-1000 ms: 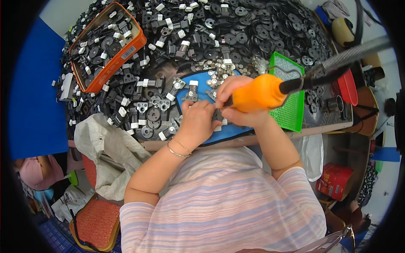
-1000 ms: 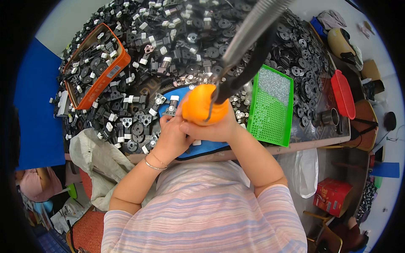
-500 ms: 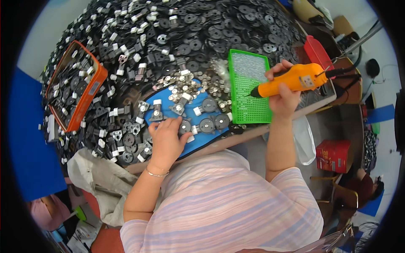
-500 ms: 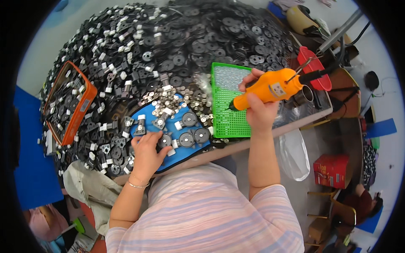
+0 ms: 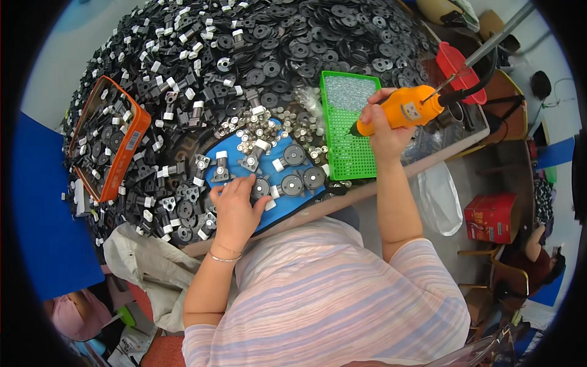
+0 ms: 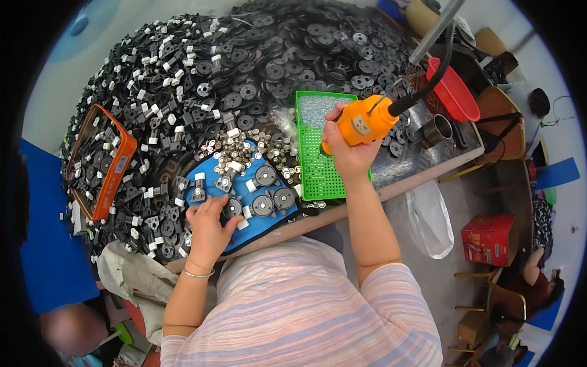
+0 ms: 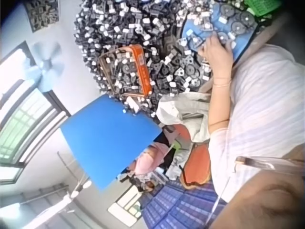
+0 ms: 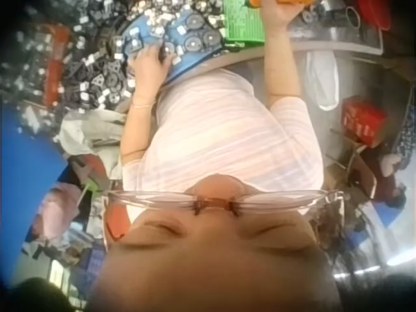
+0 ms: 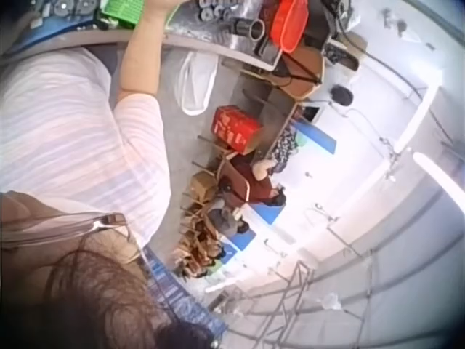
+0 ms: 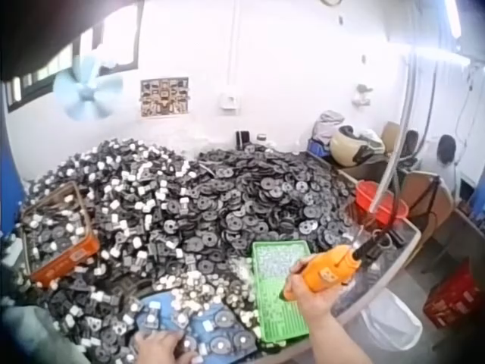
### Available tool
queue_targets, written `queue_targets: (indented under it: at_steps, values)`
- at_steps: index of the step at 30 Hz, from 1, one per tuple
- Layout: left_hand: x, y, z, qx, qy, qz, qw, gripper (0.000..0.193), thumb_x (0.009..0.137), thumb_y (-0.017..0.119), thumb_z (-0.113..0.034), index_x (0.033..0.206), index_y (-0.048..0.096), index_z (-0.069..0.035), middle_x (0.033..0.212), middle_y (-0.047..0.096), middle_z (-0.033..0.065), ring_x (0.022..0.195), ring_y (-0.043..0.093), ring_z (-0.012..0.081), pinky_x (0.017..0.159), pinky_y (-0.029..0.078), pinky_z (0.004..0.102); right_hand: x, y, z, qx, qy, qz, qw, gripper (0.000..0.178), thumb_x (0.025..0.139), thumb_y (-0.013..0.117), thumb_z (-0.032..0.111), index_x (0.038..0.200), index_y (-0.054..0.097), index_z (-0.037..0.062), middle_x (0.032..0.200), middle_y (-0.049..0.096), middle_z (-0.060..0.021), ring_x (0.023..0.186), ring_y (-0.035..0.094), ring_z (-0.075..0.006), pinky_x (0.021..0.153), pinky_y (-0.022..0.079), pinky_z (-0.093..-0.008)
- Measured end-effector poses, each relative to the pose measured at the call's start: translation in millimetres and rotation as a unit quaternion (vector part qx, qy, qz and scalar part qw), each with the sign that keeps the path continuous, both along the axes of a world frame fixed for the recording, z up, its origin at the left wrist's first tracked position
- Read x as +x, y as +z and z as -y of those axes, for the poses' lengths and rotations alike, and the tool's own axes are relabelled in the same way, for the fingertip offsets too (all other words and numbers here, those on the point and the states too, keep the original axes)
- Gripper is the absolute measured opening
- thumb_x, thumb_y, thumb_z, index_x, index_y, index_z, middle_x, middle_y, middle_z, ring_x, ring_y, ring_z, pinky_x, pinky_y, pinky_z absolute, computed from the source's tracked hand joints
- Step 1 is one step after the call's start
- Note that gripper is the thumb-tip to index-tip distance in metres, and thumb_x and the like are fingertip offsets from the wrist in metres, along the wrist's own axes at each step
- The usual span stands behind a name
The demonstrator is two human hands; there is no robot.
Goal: Assembling small plastic toy components using an electric screwdriver at a factory workbench.
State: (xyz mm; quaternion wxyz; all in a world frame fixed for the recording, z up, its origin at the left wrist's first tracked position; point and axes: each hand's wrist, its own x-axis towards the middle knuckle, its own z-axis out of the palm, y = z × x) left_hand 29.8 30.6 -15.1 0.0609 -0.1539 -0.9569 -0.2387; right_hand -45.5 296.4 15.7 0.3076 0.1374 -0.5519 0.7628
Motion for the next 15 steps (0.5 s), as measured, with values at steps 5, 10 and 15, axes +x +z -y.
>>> queue_targets:
  at_steps: [5,10,15]
  values:
    - [0.0,1.5,0.2,-0.005,0.001,0.003,1.0,0.045,0.064,0.074,-0.023,0.1,0.058,-0.003,0.09,0.06,0.008,0.086,0.055,0.023,0.082,0.029,0.0364,-0.1,-1.7,2.0,-0.006,-0.003,-0.002,1.0,0.031,0.075,0.059,-0.007,0.102,0.048,0.0012,0.085,0.055,-0.0078,0.061,0.055,-0.0101,0.053,0.048,-0.0215]
    - [-0.5,3.0,0.1,-0.022,-0.001,0.012,1.0,0.044,0.065,0.073,-0.025,0.101,0.058,-0.004,0.091,0.059,0.0068,0.087,0.054,0.022,0.084,0.029,0.0383,0.9,-1.9,1.9,0.054,-0.031,0.01,0.998,0.029,0.078,0.054,-0.005,0.104,0.044,0.0029,0.085,0.052,-0.0108,0.059,0.051,-0.0141,0.055,0.045,-0.0275]
    - [-1.2,5.0,0.1,-0.032,-0.003,-0.003,0.999,0.045,0.065,0.073,-0.026,0.101,0.059,-0.005,0.092,0.059,0.0063,0.087,0.053,0.0219,0.084,0.029,0.0389,-1.5,-3.5,1.1,0.042,-0.01,0.013,0.999,0.029,0.078,0.055,-0.004,0.104,0.044,0.0031,0.083,0.051,-0.0103,0.058,0.05,-0.0139,0.055,0.044,-0.0269]
